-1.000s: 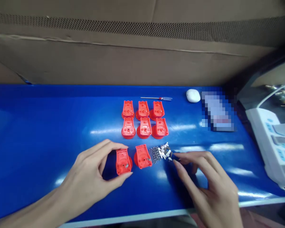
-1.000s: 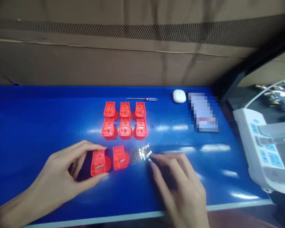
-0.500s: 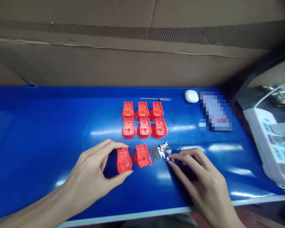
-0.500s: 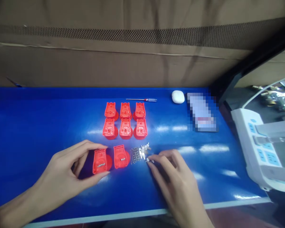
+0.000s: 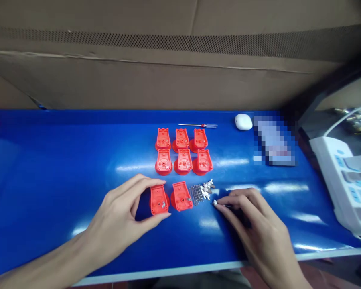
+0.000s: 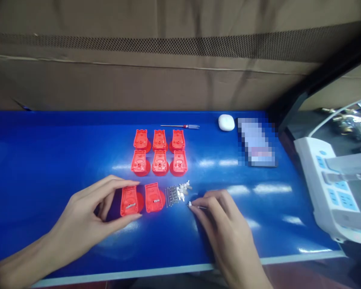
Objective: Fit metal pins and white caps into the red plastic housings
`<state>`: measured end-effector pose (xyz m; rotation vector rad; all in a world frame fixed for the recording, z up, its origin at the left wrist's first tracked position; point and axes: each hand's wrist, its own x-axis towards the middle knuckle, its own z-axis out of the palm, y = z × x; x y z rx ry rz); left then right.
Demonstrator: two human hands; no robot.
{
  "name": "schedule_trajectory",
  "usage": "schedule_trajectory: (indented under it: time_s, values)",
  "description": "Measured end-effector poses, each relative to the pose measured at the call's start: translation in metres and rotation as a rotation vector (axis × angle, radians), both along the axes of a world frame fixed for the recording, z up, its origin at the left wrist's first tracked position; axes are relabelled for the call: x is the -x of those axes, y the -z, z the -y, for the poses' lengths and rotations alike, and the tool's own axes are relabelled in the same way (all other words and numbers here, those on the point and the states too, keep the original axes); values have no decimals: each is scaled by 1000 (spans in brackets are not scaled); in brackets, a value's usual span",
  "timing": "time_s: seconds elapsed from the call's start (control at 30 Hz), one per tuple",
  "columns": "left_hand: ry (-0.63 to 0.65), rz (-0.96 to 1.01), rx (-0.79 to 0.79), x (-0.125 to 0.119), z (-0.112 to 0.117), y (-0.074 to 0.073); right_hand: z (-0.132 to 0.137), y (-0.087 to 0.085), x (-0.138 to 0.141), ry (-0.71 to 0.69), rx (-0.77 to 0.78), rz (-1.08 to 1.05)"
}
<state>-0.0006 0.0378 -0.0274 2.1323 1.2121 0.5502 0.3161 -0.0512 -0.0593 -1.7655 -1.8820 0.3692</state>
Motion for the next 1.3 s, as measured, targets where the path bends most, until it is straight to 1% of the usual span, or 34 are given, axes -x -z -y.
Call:
schedule_trajectory:
  time_s: [0.13, 0.27, 0.33, 0.47, 0.7, 0.83, 1.07, 1.3]
  values:
    - [28, -2, 3, 0, -1, 1, 1, 3, 0, -5, -11, 9]
    - [19, 5, -29, -2, -1, 1, 4, 5, 0, -7, -17, 47]
    - [5, 0, -94, -4, 1, 0, 5, 6, 0, 2, -20, 60]
    - [-17, -38, -275, -7, 1, -2, 4, 8, 0, 1, -32, 62]
    - [44, -28, -411, -13, -6, -9, 4, 10, -1, 11, -42, 84]
    - [60, 7, -345, -19, -6, -10, 7, 10, -2, 19, -31, 92]
    - [67, 78, -241, -27, -3, 0, 11, 10, -3, 25, -16, 76]
    - [52, 99, -146, -28, -5, 2, 13, 8, -2, 24, -35, 40]
